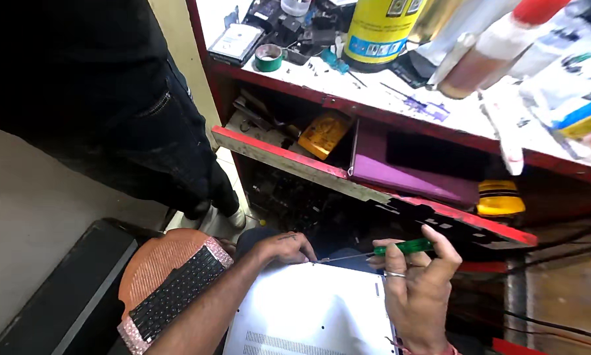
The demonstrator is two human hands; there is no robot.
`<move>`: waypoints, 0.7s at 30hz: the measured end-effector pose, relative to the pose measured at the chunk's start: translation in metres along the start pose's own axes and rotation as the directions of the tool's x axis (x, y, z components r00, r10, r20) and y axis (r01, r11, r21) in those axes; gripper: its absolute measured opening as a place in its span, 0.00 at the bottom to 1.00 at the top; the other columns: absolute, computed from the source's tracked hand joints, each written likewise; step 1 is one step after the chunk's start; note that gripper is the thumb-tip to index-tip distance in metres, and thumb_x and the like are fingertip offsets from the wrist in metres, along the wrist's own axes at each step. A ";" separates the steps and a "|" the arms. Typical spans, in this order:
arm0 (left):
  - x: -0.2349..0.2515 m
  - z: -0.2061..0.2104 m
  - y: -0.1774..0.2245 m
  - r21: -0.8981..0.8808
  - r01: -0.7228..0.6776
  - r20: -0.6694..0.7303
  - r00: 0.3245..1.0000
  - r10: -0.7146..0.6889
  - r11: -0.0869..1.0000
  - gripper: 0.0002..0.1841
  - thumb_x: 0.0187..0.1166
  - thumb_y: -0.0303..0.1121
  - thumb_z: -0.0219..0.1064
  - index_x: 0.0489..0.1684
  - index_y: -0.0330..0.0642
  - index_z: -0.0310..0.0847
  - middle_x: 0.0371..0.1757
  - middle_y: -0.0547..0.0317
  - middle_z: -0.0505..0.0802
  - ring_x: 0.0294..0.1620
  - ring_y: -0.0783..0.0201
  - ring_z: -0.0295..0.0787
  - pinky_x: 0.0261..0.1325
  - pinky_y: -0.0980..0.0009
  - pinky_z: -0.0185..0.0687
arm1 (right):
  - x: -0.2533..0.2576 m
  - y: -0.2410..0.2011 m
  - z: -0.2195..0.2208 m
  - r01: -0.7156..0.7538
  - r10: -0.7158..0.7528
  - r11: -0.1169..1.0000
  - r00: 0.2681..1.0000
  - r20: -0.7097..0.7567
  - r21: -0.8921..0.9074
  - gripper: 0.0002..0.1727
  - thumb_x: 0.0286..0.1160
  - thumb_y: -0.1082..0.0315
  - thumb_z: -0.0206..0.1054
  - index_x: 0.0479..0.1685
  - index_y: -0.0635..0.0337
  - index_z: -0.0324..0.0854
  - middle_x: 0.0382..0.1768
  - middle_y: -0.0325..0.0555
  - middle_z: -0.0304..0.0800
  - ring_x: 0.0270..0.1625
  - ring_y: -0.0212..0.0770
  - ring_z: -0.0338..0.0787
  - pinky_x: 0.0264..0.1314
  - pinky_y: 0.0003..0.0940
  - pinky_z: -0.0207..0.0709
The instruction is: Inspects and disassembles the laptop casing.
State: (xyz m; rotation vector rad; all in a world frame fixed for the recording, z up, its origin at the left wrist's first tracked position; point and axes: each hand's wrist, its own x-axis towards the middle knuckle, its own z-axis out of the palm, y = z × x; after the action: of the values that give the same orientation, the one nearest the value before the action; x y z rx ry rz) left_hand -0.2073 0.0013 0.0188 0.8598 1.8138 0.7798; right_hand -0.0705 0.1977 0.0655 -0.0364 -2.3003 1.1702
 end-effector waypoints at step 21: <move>0.003 0.003 -0.011 -0.195 0.020 0.017 1.000 -0.017 0.981 0.12 0.83 0.27 0.65 0.58 0.37 0.91 0.54 0.50 0.95 0.57 0.61 0.90 0.66 0.56 0.80 | 0.015 -0.002 -0.014 0.001 -0.001 1.000 0.999 -0.044 0.017 0.31 0.90 0.66 0.56 0.84 0.70 0.48 0.49 0.44 0.91 0.37 0.29 0.94 0.40 0.28 0.92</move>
State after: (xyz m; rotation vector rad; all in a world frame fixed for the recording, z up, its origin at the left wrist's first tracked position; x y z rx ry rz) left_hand -0.2076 -0.0023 0.0075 0.7179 1.6975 0.9194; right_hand -0.0756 0.2105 0.0808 -0.0545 -2.2515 1.1766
